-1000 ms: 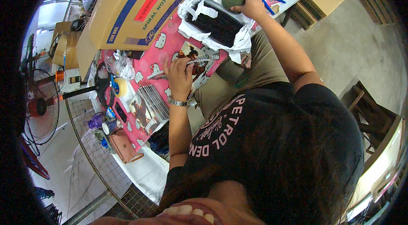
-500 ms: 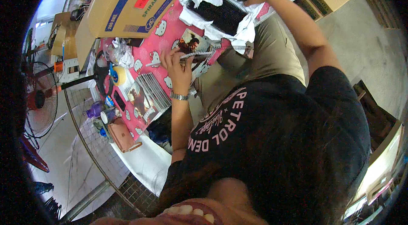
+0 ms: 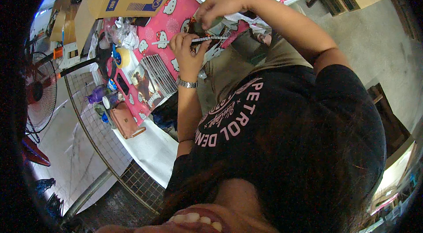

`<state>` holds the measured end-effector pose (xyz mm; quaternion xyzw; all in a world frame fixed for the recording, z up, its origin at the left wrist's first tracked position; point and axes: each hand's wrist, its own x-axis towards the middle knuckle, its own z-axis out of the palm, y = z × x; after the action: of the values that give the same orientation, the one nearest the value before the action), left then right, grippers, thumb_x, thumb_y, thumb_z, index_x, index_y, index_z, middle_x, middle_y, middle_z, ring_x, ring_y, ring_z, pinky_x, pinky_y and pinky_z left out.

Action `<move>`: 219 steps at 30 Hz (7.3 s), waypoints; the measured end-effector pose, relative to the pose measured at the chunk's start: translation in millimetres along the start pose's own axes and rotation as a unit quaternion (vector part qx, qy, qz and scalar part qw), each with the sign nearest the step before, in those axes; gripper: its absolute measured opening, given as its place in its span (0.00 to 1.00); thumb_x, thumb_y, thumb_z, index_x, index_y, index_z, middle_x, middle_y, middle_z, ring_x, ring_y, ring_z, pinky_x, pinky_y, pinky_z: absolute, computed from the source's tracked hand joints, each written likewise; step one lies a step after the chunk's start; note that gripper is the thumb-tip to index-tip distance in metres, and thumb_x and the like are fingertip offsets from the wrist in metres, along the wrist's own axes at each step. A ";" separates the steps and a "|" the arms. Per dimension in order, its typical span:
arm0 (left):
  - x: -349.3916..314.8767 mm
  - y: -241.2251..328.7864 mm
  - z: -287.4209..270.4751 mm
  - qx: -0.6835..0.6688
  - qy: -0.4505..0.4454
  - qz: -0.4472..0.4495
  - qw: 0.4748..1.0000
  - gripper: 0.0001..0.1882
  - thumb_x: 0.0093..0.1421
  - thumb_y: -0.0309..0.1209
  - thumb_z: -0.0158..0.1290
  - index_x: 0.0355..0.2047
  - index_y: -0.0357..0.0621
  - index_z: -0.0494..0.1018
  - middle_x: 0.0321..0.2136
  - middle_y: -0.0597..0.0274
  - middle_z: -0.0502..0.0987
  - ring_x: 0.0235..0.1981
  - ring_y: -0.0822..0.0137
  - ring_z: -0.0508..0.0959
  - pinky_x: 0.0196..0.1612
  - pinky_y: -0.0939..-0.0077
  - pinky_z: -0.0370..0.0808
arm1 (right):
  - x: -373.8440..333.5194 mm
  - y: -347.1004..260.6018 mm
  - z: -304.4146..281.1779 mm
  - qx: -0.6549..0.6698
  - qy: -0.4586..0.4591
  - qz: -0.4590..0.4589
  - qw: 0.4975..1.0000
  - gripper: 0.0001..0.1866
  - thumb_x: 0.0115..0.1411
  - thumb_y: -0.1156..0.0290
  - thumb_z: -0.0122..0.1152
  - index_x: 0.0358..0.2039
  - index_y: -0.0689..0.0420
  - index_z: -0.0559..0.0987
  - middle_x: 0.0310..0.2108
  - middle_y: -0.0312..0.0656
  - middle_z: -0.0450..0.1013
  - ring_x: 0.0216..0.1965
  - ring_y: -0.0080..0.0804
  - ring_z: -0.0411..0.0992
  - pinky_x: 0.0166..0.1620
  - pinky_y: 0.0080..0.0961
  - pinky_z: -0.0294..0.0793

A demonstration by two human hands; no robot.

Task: The person is spiral binding notebooks by threading a plastic coil through the holes of paper stacks and then using a tool to crimp the ends of the coil.

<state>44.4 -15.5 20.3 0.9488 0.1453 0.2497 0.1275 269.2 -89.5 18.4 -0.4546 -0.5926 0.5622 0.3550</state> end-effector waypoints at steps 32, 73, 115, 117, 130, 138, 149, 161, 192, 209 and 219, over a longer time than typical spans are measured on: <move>9.2 -38.1 -25.4 0.006 -0.030 -0.056 0.998 0.26 0.37 0.40 0.70 0.34 0.42 0.73 0.38 0.57 0.69 0.45 0.55 0.67 0.49 0.60 0.63 | 35.9 -18.3 -4.7 0.085 -0.052 -0.022 0.995 0.25 0.45 0.68 0.67 0.45 0.61 0.76 0.41 0.39 0.71 0.44 0.26 0.68 0.49 0.24 0.66; -0.8 -96.0 -33.1 -0.218 0.008 -0.200 0.955 0.13 0.49 0.20 0.62 0.33 0.37 0.71 0.31 0.61 0.74 0.28 0.72 0.75 0.31 0.80 0.72 | 100.2 7.3 -14.1 -0.081 -0.017 0.010 0.997 0.25 0.44 0.61 0.69 0.44 0.57 0.78 0.40 0.40 0.74 0.42 0.29 0.71 0.47 0.24 0.69; -56.8 -57.1 -11.0 -0.202 0.274 -0.325 0.883 0.08 0.55 0.18 0.54 0.36 0.35 0.79 0.23 0.66 0.77 0.22 0.80 0.70 0.25 0.83 0.67 | 50.0 -26.3 121.9 -0.237 0.216 -0.084 0.944 0.29 0.50 0.61 0.64 0.51 0.59 0.73 0.40 0.49 0.73 0.43 0.43 0.73 0.47 0.33 0.71; -51.9 -47.8 -13.2 -0.214 0.272 -0.344 0.873 0.07 0.56 0.20 0.56 0.35 0.35 0.79 0.23 0.66 0.77 0.22 0.79 0.71 0.24 0.83 0.67 | 50.6 -25.0 117.4 0.020 0.141 0.015 0.990 0.27 0.51 0.63 0.63 0.51 0.61 0.73 0.38 0.46 0.76 0.41 0.40 0.74 0.47 0.30 0.72; -0.4 -46.6 -223.2 0.273 0.096 -0.137 0.947 0.10 0.52 0.28 0.50 0.33 0.38 0.76 0.27 0.50 0.76 0.32 0.53 0.74 0.38 0.62 0.70 | -131.3 70.2 -68.1 -0.444 0.520 0.163 0.711 0.26 0.50 0.60 0.65 0.50 0.50 0.75 0.44 0.53 0.73 0.46 0.52 0.72 0.49 0.40 0.72; -62.9 -210.3 -117.2 0.241 -0.089 -0.273 0.927 0.25 0.56 0.40 0.49 0.55 0.56 0.65 0.54 0.39 0.66 0.56 0.43 0.65 0.57 0.49 0.63 | -152.2 125.0 -93.6 -0.591 0.557 0.118 0.571 0.22 0.52 0.61 0.63 0.47 0.54 0.76 0.45 0.52 0.72 0.46 0.51 0.71 0.50 0.40 0.70; -169.4 -215.7 -134.1 0.189 -0.033 -0.448 0.873 0.33 0.62 0.58 0.41 0.64 0.59 0.57 0.59 0.33 0.59 0.59 0.34 0.59 0.58 0.47 0.61 | -41.1 120.5 -61.9 -0.520 0.464 0.214 0.684 0.13 0.59 0.63 0.54 0.39 0.57 0.77 0.36 0.56 0.73 0.37 0.52 0.74 0.40 0.45 0.75; -38.2 -148.8 -106.3 0.162 0.108 -0.243 0.950 0.25 0.65 0.45 0.45 0.56 0.43 0.66 0.57 0.42 0.64 0.59 0.42 0.61 0.60 0.49 0.57 | -23.3 80.5 -48.6 -0.365 0.462 0.294 0.753 0.10 0.50 0.71 0.54 0.28 0.60 0.82 0.32 0.53 0.78 0.34 0.49 0.78 0.36 0.41 0.78; 31.9 -108.9 2.4 -0.098 -0.112 -0.232 0.961 0.13 0.51 0.16 0.53 0.37 0.37 0.66 0.31 0.47 0.76 0.34 0.49 0.77 0.39 0.59 0.71 | -62.1 95.5 -81.3 -0.353 0.529 0.184 0.750 0.18 0.49 0.75 0.54 0.42 0.59 0.79 0.33 0.55 0.75 0.39 0.50 0.74 0.45 0.41 0.72; 13.9 -47.4 -26.5 0.167 -0.080 -0.088 0.979 0.16 0.53 0.26 0.49 0.43 0.42 0.70 0.43 0.56 0.75 0.48 0.56 0.72 0.58 0.48 0.57 | -51.4 9.1 -1.7 0.166 0.540 -0.128 0.815 0.14 0.54 0.78 0.41 0.40 0.64 0.72 0.25 0.41 0.70 0.23 0.31 0.73 0.28 0.26 0.76; 20.0 -32.1 -0.4 0.098 -0.020 -0.018 0.995 0.16 0.50 0.29 0.54 0.40 0.37 0.72 0.39 0.52 0.75 0.44 0.53 0.71 0.56 0.57 0.60 | 47.2 30.2 116.0 -0.096 0.457 -0.102 0.878 0.31 0.60 0.61 0.53 0.62 0.56 0.58 0.54 0.55 0.65 0.50 0.44 0.70 0.52 0.35 0.66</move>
<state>54.0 21.1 19.3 0.9589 0.1834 0.2124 0.0409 149.5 -86.5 -29.2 -0.6298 -0.4584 0.1926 0.5967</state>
